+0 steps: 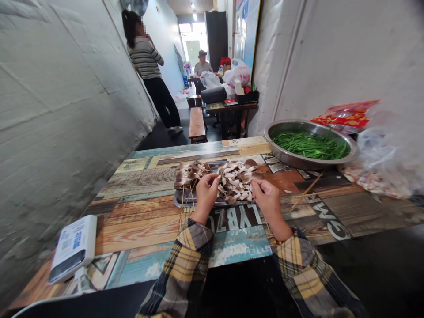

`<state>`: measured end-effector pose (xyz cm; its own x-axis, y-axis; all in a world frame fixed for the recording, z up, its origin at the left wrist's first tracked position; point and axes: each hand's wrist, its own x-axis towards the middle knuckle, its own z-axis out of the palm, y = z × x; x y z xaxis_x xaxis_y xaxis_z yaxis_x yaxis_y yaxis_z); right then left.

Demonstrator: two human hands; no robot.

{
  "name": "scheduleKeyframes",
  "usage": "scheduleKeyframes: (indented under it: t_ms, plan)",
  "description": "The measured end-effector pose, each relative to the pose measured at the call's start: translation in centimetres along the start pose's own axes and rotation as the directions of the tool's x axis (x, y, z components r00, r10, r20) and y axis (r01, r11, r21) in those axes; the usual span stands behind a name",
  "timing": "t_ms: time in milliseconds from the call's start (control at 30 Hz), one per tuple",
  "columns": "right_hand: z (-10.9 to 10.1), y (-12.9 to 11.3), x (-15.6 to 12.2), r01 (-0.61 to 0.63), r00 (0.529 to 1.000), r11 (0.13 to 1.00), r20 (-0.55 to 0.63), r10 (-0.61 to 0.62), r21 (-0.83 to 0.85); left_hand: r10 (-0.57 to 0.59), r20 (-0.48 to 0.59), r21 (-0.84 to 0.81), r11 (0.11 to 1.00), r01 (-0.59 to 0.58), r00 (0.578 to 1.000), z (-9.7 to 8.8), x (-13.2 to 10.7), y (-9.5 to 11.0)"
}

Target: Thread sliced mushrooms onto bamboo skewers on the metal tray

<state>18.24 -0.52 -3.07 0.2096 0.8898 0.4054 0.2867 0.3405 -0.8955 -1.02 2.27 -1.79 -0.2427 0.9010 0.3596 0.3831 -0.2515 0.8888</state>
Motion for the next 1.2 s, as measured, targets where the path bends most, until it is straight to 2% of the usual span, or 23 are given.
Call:
scheduleKeyframes:
  t_ms: [100,200,333,433,567,700,800,933,1033,1200]
  plan:
    - [0.0,-0.3,-0.2,0.045,0.998,0.998,0.041,-0.043,-0.052,0.114,0.038,0.157,0.98,-0.118,0.993,0.3,0.0,-0.5]
    - [0.1,-0.5,-0.2,0.079,0.996,0.993,0.041,-0.076,-0.087,0.2,0.129,0.309,0.923,-0.231,0.971,0.5,0.1,-0.6]
    - [0.3,-0.5,-0.2,0.08,0.995,0.993,0.06,-0.075,-0.092,0.223,0.227,0.434,0.849,-0.304,0.948,0.6,0.1,-0.3]
    - [0.3,-0.3,-0.2,0.078,0.995,0.993,0.066,-0.072,-0.094,0.204,0.243,0.417,0.861,-0.293,0.948,0.5,0.1,-0.3]
    - [0.3,0.0,-0.2,0.06,0.997,0.996,0.06,-0.056,-0.066,0.14,0.136,0.29,0.941,-0.174,0.981,0.5,0.3,-0.8]
    - [0.2,0.0,-0.3,-0.038,0.992,0.997,0.124,0.03,0.062,-0.03,0.014,-0.069,0.997,0.031,0.999,0.4,0.5,-0.6]
    - [0.2,-0.3,-0.4,-0.13,0.967,0.977,0.24,0.087,0.17,-0.176,0.041,-0.347,0.92,0.18,0.983,0.3,0.4,0.2]
    - [0.3,-0.6,-0.5,-0.199,0.924,0.96,0.364,0.117,0.198,-0.279,0.15,-0.571,0.758,0.314,0.948,0.0,0.4,1.1]
    - [0.4,-0.6,-0.6,-0.199,0.916,0.963,0.385,0.116,0.183,-0.306,0.187,-0.658,0.667,0.351,0.933,-0.2,0.4,1.2]
    - [0.5,-0.4,-0.6,-0.197,0.91,0.967,0.397,0.119,0.162,-0.26,0.204,-0.681,0.655,0.328,0.944,-0.4,0.3,1.5]
